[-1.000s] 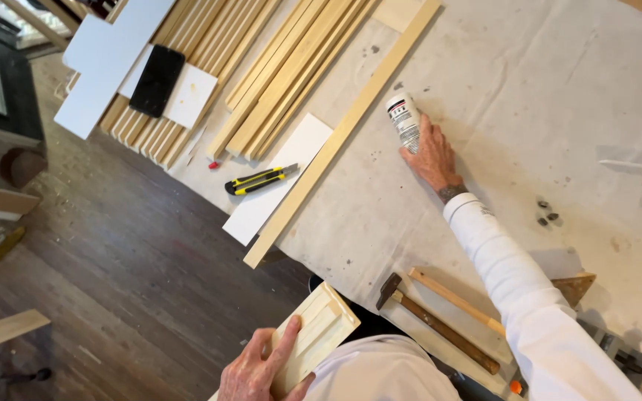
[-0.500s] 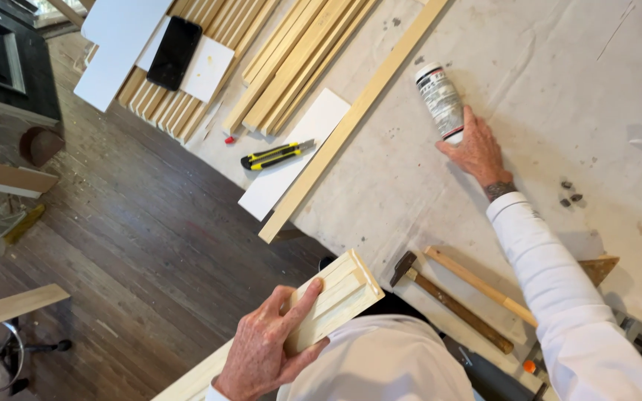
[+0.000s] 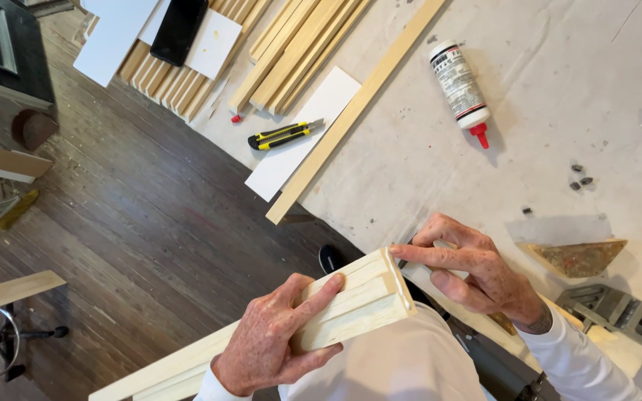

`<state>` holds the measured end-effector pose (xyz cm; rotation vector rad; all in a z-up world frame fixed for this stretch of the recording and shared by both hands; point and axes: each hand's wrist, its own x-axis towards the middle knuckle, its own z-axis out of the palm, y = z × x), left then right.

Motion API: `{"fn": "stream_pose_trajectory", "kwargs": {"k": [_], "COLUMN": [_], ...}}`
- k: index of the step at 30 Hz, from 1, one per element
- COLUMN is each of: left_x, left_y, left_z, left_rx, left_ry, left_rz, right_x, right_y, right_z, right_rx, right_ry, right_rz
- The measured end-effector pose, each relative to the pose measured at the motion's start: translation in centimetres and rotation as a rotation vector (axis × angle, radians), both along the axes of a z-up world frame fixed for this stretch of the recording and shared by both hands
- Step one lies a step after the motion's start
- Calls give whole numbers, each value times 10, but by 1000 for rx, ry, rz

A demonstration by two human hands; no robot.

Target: The person applies wood glue to the edges of thin wooden strips, spreads it with a finger, and joins them into a corner joint. They use clamps and a square to hold the joint at 90 degrees, then insert a dowel and tap it in with a hammer. The person repeats the process for another joint and uses a utility knife to trim excess material.

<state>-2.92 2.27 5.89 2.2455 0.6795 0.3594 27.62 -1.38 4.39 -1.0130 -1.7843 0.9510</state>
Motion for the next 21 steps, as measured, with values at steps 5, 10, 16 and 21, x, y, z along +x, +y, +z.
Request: {"fn": "stream_pose_trajectory", "kwargs": {"k": [5, 10, 16, 21], "left_x": [1, -1, -1, -2], "left_y": [-2, -3, -4, -4], "left_z": [3, 5, 11, 15], "left_rx": [11, 9, 0, -6], "left_ry": [-13, 3, -11, -20], "left_rz": [-16, -35, -54, -56], "right_x": [-7, -11, -11, -12], "right_y": [-2, -3, -1, 5], "right_z": [2, 7, 14, 18], "right_rx": [91, 207, 232, 262], "right_ry": [18, 17, 57, -6], "right_rz": [-8, -7, -25, -19]}}
